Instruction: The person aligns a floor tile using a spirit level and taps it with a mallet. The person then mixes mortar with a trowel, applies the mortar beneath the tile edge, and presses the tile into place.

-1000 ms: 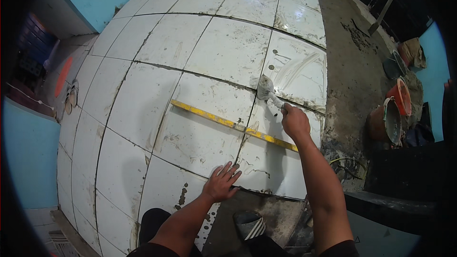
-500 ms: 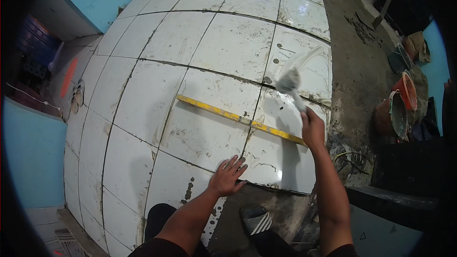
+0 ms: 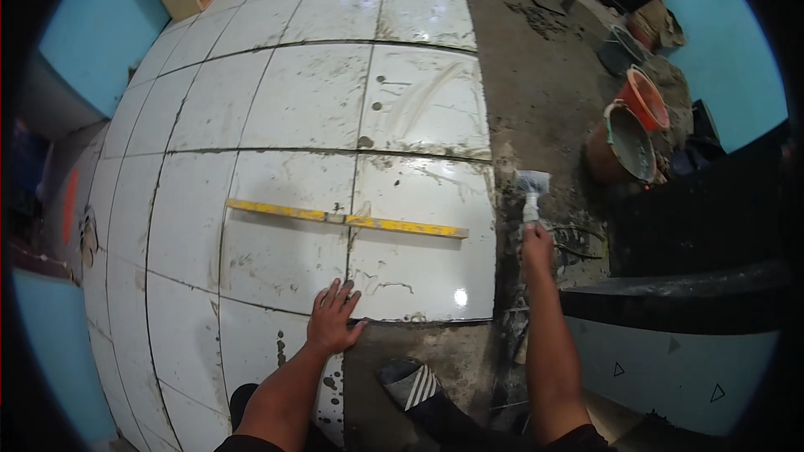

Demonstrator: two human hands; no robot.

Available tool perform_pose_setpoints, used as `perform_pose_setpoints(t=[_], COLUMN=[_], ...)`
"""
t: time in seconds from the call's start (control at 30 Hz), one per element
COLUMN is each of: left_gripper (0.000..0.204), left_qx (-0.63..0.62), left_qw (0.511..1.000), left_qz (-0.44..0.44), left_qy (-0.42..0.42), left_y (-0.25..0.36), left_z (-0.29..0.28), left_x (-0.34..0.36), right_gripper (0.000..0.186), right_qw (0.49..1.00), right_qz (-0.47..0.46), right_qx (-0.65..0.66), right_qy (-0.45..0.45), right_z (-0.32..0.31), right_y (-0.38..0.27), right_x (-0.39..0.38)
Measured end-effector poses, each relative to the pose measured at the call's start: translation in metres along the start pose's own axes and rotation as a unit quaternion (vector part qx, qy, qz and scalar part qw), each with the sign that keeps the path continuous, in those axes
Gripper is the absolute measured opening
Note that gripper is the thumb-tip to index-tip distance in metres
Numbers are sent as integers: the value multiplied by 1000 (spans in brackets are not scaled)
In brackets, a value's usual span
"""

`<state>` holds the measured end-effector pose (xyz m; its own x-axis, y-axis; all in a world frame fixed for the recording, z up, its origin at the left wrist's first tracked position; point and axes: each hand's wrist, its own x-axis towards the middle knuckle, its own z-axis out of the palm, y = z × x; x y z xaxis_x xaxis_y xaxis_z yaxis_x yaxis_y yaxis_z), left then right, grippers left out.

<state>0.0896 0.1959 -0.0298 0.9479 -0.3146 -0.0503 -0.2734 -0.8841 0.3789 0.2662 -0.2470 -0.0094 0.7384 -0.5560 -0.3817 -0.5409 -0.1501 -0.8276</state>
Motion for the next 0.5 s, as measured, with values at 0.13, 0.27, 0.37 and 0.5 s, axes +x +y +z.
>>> perform_pose_setpoints(t=[0.13, 0.27, 0.37, 0.5], left_gripper=[65, 65, 66, 63], left_qx=[3, 22, 19, 12], left_qw=[1000, 1000, 1000, 1000], left_qz=[14, -1, 5, 13], left_qy=[12, 5, 3, -7], left_y=[11, 4, 4, 8], left_z=[16, 5, 6, 3], left_x=[15, 4, 4, 8], right_gripper=[26, 24, 24, 32], right_qw=[999, 996, 996, 996], right_qz=[-1, 39, 74, 59], right_qx=[-30, -19, 49, -26], right_qy=[-29, -83, -20, -58], right_z=[-3, 19, 19, 23], right_y=[29, 7, -2, -12], right_x=[45, 26, 29, 32])
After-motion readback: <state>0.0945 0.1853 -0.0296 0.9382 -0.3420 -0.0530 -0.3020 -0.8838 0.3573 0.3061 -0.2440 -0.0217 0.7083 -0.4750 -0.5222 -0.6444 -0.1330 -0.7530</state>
